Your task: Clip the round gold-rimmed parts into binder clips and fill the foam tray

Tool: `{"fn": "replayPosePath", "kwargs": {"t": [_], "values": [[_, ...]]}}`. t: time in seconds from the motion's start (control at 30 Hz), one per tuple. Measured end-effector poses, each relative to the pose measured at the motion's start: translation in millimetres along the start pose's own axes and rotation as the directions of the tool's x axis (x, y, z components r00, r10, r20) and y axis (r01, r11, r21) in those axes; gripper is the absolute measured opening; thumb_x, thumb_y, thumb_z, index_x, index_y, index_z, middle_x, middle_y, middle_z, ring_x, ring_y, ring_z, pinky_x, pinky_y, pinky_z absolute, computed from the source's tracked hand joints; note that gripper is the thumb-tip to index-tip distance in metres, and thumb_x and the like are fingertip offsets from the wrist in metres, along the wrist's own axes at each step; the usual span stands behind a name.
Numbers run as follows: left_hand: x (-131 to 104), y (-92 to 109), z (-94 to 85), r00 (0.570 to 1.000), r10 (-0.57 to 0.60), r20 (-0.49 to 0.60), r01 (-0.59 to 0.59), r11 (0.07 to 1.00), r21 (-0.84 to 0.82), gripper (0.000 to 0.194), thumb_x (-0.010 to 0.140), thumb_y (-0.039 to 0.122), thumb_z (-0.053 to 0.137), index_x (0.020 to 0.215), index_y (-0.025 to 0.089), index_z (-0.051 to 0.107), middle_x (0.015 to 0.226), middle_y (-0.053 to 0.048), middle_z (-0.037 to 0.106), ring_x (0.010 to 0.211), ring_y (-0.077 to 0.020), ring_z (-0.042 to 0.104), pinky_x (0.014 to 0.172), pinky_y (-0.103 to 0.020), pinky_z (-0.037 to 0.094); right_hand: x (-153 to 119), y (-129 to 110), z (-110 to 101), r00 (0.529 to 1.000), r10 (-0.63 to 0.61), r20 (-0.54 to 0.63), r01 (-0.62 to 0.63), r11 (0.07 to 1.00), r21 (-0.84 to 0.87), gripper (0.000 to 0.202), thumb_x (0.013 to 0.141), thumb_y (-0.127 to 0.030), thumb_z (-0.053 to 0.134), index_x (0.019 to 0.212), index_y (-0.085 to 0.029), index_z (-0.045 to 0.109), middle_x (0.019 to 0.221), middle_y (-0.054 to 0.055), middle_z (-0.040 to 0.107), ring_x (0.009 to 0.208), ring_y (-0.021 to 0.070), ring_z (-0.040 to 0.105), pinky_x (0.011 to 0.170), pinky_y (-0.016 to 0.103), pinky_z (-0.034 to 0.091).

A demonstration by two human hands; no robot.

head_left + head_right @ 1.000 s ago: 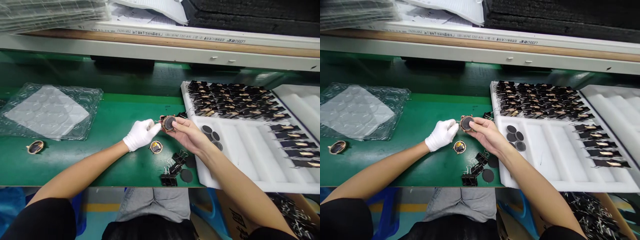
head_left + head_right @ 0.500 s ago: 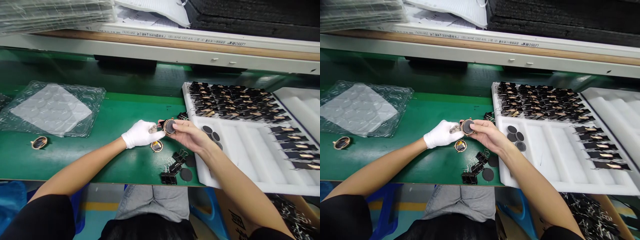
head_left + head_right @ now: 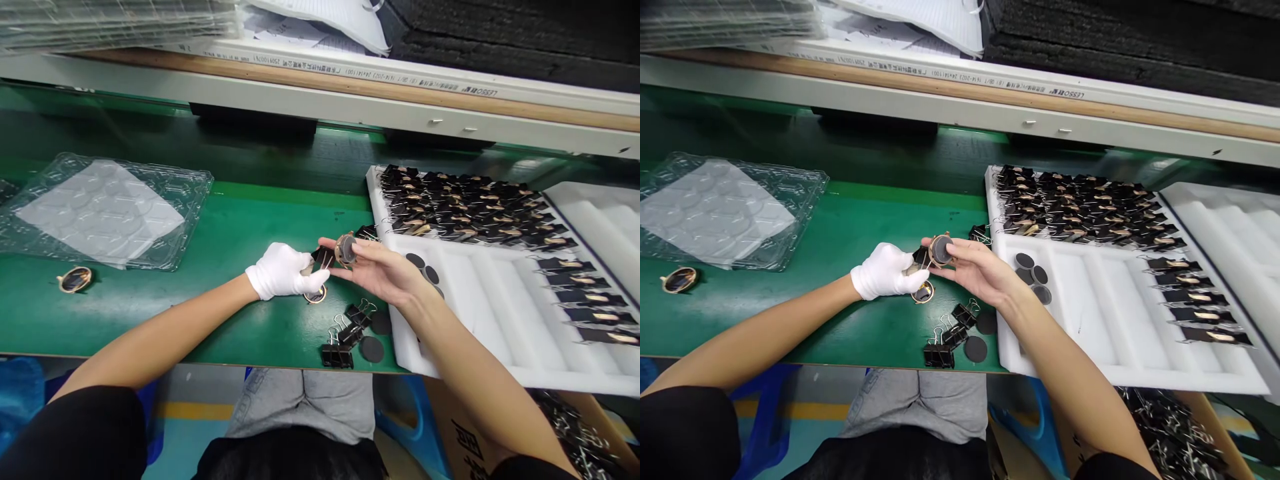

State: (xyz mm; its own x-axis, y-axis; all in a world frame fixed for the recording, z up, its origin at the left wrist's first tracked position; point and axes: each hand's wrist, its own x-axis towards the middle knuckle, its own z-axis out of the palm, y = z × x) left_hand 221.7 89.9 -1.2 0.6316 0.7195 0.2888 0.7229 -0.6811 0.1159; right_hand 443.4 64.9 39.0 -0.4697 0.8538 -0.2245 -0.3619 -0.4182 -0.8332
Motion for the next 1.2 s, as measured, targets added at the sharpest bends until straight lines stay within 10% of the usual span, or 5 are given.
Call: {"fn": "replayPosePath", "kwargs": {"t": [0.27,0.6,0.93,1.2], "values": [[0,-14,21.3,0.931,0.342,-0.128,-0.344,0.939,0.004,0.043,0.100,0.033,0.036,0.079,0.018,0.071,0.054,-0.001,0.052,0.044,-0.0119,0.035,0.049,-0.029,0.013,10,9,-6,0.931,-0.171,-0.323,0.174,0.985,-0.018,0.036,0.066,-0.049,0.094,0.092,-0.033,0.075,0.099,-0.004,0.076,0.087,0.0164,0.059,0.070,0.030,0.038],[4,3,7.8,0.996,0.091,0.018,-0.080,0.938,-0.336,0.032,0.095,0.043,0.047,0.081,0.020,0.065,0.055,0.001,0.047,0.050,-0.0140,0.043,0.053,-0.028,0.031,9,30,12,0.943,-0.134,-0.306,0.166,0.983,0.082,0.031,0.069,-0.050,0.092,0.091,-0.036,0.075,0.113,-0.006,0.077,0.105,0.0206,0.063,0.083,0.035,0.044],[5,2,14.8,0.980,0.197,0.029,-0.191,0.971,-0.147,0.036,0.096,0.034,0.039,0.079,0.019,0.067,0.059,-0.002,0.052,0.051,-0.0141,0.040,0.052,-0.030,0.018,8,32,14,0.968,-0.076,-0.239,0.131,0.966,0.221,0.025,0.072,-0.042,0.092,0.090,-0.034,0.077,0.112,-0.004,0.079,0.121,0.0247,0.062,0.097,0.041,0.049],[6,11,2.0,0.997,-0.059,0.050,0.076,0.887,-0.456,0.045,0.093,0.045,0.042,0.057,0.021,0.035,0.050,0.004,0.035,0.048,-0.0089,0.033,0.051,-0.027,0.022,8,27,17,0.946,-0.149,-0.289,0.195,0.971,0.140,0.026,0.071,-0.046,0.091,0.087,-0.032,0.075,0.116,-0.002,0.079,0.118,0.0247,0.066,0.100,0.043,0.051]]}}
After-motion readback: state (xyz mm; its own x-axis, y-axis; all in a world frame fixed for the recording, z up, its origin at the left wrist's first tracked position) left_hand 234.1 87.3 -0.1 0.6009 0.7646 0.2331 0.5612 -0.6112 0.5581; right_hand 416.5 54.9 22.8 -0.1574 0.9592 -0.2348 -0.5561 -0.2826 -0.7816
